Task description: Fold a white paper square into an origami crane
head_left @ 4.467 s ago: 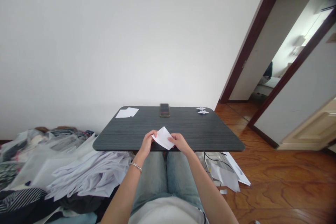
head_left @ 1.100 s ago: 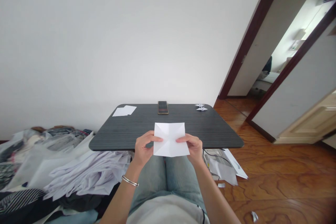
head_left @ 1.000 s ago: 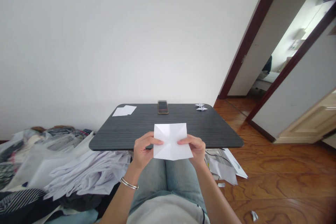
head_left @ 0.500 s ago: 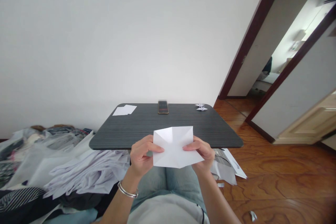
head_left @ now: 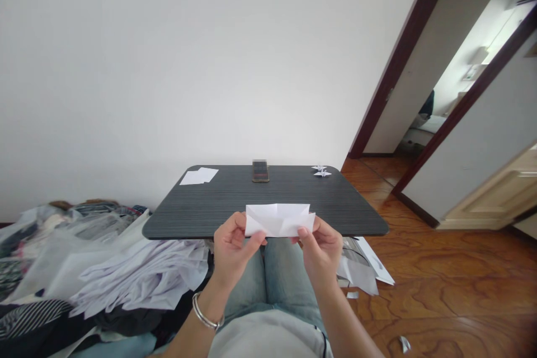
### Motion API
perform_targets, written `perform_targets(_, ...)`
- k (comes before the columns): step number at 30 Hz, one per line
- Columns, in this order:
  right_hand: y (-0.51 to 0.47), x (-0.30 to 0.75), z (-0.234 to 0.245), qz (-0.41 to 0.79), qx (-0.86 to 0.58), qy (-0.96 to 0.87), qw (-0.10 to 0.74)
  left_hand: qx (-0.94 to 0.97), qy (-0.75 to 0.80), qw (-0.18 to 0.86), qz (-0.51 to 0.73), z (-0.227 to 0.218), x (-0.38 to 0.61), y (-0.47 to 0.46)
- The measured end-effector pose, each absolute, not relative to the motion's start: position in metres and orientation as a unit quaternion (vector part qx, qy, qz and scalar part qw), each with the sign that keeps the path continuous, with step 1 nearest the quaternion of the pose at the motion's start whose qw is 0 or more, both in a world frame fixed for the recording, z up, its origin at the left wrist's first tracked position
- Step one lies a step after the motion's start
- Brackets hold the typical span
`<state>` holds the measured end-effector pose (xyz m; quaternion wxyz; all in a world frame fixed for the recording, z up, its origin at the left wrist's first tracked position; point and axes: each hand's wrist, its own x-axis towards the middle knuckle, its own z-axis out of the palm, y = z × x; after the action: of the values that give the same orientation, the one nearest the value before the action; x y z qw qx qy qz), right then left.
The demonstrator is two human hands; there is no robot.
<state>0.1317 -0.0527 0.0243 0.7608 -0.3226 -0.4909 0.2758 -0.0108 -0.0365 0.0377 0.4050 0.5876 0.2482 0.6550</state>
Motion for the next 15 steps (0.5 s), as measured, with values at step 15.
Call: perform_targets(15, -0.0486, 0.1292, 0.0283, 0.348, -0.402, -0.445, 0.721, 0.56, 0.297, 0.489, 0.6, 0.0438, -0.0005, -0.0327)
